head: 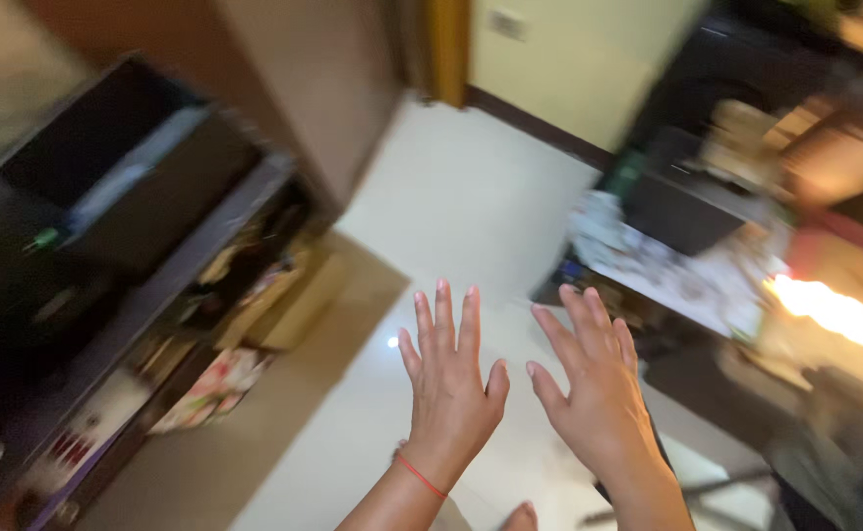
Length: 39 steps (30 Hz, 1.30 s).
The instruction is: The person takes items one at a time from a tray on a dresser, including scissors, binder clips, a wallet, an orange tube, a small bottle, keys, a watch and a pen, and places them into a backpack on a table. They then zip the backpack closed.
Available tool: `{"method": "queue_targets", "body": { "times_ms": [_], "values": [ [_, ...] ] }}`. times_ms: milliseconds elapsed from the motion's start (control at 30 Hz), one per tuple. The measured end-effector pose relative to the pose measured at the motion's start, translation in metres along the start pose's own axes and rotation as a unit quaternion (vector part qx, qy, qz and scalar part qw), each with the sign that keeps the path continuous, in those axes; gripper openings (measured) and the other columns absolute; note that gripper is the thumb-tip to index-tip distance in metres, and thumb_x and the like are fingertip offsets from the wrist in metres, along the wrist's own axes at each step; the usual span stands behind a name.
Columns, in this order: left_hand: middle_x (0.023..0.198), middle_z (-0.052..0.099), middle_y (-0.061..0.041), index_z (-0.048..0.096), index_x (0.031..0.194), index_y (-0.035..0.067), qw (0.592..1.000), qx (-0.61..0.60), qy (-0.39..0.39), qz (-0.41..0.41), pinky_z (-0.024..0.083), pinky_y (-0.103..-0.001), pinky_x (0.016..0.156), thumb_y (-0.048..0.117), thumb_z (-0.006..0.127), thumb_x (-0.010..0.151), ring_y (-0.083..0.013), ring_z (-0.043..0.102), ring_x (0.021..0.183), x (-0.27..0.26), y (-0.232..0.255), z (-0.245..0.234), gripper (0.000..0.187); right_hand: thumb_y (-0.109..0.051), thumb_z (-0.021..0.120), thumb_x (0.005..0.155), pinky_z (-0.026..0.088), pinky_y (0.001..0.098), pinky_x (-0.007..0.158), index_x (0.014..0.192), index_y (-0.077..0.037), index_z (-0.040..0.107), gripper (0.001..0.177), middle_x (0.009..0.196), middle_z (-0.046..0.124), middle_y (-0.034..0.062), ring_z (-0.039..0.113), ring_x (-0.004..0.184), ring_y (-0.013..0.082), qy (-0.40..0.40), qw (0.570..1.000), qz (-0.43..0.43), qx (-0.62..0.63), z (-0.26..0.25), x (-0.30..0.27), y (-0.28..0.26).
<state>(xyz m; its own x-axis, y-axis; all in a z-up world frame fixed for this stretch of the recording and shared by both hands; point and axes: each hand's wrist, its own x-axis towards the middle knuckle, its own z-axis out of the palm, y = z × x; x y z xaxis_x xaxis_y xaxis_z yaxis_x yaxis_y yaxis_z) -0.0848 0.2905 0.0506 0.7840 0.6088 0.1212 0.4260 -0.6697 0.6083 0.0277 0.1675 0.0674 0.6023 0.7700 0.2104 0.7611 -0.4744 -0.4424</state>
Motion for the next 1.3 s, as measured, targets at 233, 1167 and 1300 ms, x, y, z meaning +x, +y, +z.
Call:
{"method": "queue_targets", "body": {
  "times_ms": [233, 1167, 1300],
  "values": [
    [0.166, 0.014, -0.026, 0.026, 0.158, 0.006, 0.992, 0.025, 0.088, -0.092, 0.005, -0.075, 0.112, 0.019, 0.071, 0.083, -0.0495, 0.003, 0.153, 0.001, -0.105, -0.083, 0.088, -0.022, 0.068, 0.086, 0.023, 0.0571, 0.117, 0.143, -0.017, 0.055, 0.058, 0.158, 0.041, 0.0120, 0.030, 0.150, 0.0337, -0.057, 0.993, -0.106, 0.022, 0.075, 0.070, -0.110],
    [0.166, 0.026, -0.018, 0.032, 0.156, 0.002, 0.947, 0.073, 0.198, -0.243, 0.020, -0.055, 0.122, 0.011, 0.071, 0.081, -0.0362, 0.019, 0.156, 0.086, -0.349, -0.232, 0.085, -0.004, 0.067, 0.084, 0.038, 0.0497, 0.111, 0.128, -0.008, 0.066, 0.044, 0.144, 0.055, 0.0179, 0.049, 0.136, 0.0380, -0.164, 0.922, -0.322, 0.138, 0.253, 0.323, -0.320],
    [0.165, 0.026, -0.017, 0.033, 0.154, 0.001, 0.946, 0.099, 0.159, -0.264, 0.020, -0.056, 0.120, 0.010, 0.070, 0.080, -0.0353, 0.019, 0.154, 0.104, -0.370, -0.230, 0.083, -0.002, 0.064, 0.085, 0.044, 0.0462, 0.106, 0.125, -0.008, 0.068, 0.040, 0.143, 0.057, 0.0180, 0.055, 0.128, 0.0389, -0.174, 0.922, -0.311, 0.150, 0.287, 0.371, -0.329]
  ]
}}
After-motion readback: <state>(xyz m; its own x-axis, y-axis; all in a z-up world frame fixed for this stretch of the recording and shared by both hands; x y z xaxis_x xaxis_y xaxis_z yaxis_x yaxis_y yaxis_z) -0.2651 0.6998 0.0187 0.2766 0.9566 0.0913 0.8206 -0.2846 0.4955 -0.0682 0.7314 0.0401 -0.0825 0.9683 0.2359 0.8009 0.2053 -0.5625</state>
